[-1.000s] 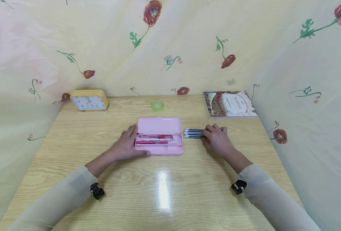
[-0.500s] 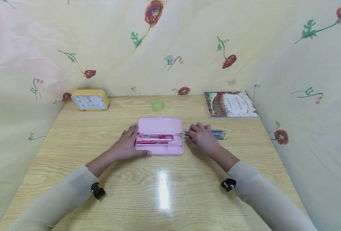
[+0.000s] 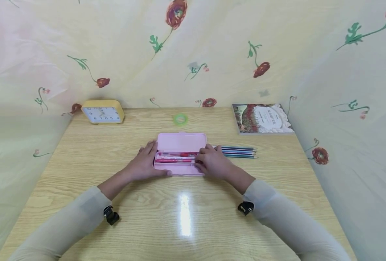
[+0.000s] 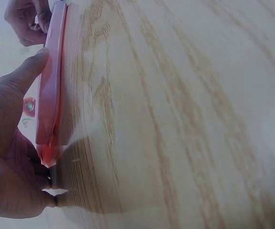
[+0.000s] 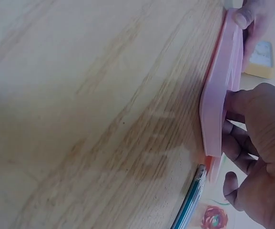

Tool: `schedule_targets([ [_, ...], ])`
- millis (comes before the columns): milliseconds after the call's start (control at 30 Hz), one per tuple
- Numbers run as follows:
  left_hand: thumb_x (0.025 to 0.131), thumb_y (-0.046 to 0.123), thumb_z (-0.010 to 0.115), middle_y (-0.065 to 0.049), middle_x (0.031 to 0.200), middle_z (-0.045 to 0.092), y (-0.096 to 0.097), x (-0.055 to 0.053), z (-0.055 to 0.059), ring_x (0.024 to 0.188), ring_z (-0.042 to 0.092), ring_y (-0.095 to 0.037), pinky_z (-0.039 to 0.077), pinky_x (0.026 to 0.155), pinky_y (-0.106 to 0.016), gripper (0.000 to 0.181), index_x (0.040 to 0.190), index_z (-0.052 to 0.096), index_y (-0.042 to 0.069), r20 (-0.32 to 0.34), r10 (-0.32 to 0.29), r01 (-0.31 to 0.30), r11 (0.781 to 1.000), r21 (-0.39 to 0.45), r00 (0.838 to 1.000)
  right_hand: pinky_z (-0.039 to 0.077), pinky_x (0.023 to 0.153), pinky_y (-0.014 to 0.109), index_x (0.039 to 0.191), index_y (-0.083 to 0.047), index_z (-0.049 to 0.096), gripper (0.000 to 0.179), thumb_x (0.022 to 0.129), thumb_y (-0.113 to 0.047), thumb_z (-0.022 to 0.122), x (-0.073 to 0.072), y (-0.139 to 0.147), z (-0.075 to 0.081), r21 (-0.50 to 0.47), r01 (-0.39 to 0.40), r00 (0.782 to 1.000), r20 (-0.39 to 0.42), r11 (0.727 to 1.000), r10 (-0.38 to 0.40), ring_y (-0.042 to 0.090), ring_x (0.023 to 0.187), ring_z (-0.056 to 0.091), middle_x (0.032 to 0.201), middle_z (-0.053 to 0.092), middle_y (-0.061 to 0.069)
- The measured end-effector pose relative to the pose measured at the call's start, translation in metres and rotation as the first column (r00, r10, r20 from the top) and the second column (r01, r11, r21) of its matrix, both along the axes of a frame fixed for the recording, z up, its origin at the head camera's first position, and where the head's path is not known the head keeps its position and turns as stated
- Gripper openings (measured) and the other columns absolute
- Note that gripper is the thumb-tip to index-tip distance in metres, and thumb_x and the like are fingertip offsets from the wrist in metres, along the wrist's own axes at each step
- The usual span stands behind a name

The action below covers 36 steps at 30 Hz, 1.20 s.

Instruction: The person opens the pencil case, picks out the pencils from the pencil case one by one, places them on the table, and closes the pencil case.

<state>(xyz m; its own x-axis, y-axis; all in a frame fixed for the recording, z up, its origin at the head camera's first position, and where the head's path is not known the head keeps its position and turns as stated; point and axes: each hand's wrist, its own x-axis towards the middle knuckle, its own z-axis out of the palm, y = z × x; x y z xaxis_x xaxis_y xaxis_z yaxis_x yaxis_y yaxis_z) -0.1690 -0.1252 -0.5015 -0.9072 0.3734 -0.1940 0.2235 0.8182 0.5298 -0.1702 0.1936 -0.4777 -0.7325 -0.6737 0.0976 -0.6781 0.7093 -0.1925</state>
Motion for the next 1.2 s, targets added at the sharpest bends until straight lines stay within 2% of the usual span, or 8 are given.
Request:
schedule_targets([
  [167,0.081,0.08,0.081,-0.017,0.188,0.006,-0.001,0.0,0.001,0.176,-0.001,-0.033,0.001,0.144,-0.054,0.148,0.177,0.0,0.004,0.003,-0.005,0.005,1.0,0.001,1.0,0.034,0.082,0.042,0.108,-0.017,0.083,0.007,0.101,-0.019,0.082,0.0,-0.002,0.001,-0.023,0.033,0.996,0.085,0.999,-0.031,0.022,0.097,0.054,0.104,0.072,-0.001],
  [267,0.08,0.081,0.082,-0.017,0.188,0.006,0.0,0.0,0.002,0.176,-0.001,-0.033,0.001,0.144,-0.054,0.149,0.177,-0.001,0.004,0.004,-0.006,0.006,1.0,0.002,1.0,0.033,0.081,0.041,0.107,-0.017,0.082,0.006,0.1,-0.016,0.082,-0.001,-0.002,0.001,-0.043,0.039,0.993,0.11,0.998,-0.034,0.021,0.096,0.052,0.104,0.071,-0.001],
  [467,0.08,0.08,0.083,-0.019,0.187,0.006,-0.001,0.001,0.001,0.176,0.001,-0.035,0.001,0.143,-0.055,0.149,0.178,-0.001,0.004,0.0,-0.005,0.005,1.0,0.017,1.0,0.038,0.084,0.049,0.107,-0.015,0.08,0.009,0.099,-0.012,0.083,-0.002,-0.001,0.0,-0.115,0.027,0.992,0.122,0.993,-0.013,0.022,0.098,0.059,0.104,0.076,0.0],
  [533,0.08,0.08,0.083,-0.019,0.187,0.006,-0.001,0.001,0.001,0.176,0.002,-0.035,0.001,0.143,-0.055,0.149,0.178,-0.001,0.005,0.001,-0.003,0.003,1.0,0.02,1.0,0.039,0.082,0.051,0.107,-0.015,0.08,0.01,0.097,-0.011,0.082,-0.002,-0.002,-0.002,-0.152,0.023,0.993,0.115,0.988,-0.005,0.02,0.097,0.059,0.102,0.076,-0.001],
  [667,0.08,0.08,0.083,-0.018,0.187,0.006,0.0,0.003,0.004,0.176,0.001,-0.035,0.0,0.143,-0.054,0.149,0.178,0.0,0.004,0.007,-0.001,0.001,1.0,0.016,1.0,0.037,0.076,0.046,0.109,-0.013,0.081,0.012,0.097,-0.012,0.08,0.0,-0.012,0.001,-0.188,0.003,0.996,0.091,0.982,0.014,0.019,0.091,0.058,0.1,0.075,0.0],
  [833,0.081,0.08,0.081,-0.018,0.188,0.005,-0.001,0.003,0.006,0.176,-0.001,-0.033,0.001,0.144,-0.053,0.148,0.177,0.001,0.001,0.011,-0.002,0.002,1.0,-0.004,1.0,0.037,0.079,0.041,0.111,-0.012,0.082,0.012,0.101,-0.017,0.078,0.001,-0.035,0.007,-0.102,-0.023,0.999,0.044,0.995,0.028,0.02,0.093,0.058,0.103,0.075,0.001],
  [933,0.082,0.081,0.081,-0.018,0.187,0.004,-0.001,0.003,0.006,0.176,-0.002,-0.033,0.001,0.144,-0.053,0.148,0.176,0.001,0.0,0.009,-0.006,0.006,1.0,-0.013,1.0,0.041,0.082,0.043,0.111,-0.014,0.083,0.012,0.102,-0.02,0.078,0.0,-0.049,0.007,-0.04,-0.027,0.999,0.019,0.999,0.027,0.021,0.096,0.06,0.104,0.076,0.0],
  [1200,0.081,0.082,0.081,-0.02,0.187,0.006,-0.001,0.001,0.006,0.176,0.0,-0.035,0.003,0.143,-0.054,0.149,0.177,0.002,0.001,0.002,-0.008,0.008,1.0,-0.02,1.0,0.048,0.087,0.048,0.112,-0.018,0.083,0.012,0.101,-0.023,0.081,-0.003,-0.068,0.005,0.01,-0.051,0.998,-0.035,0.999,0.051,0.02,0.094,0.058,0.105,0.074,-0.001],
])
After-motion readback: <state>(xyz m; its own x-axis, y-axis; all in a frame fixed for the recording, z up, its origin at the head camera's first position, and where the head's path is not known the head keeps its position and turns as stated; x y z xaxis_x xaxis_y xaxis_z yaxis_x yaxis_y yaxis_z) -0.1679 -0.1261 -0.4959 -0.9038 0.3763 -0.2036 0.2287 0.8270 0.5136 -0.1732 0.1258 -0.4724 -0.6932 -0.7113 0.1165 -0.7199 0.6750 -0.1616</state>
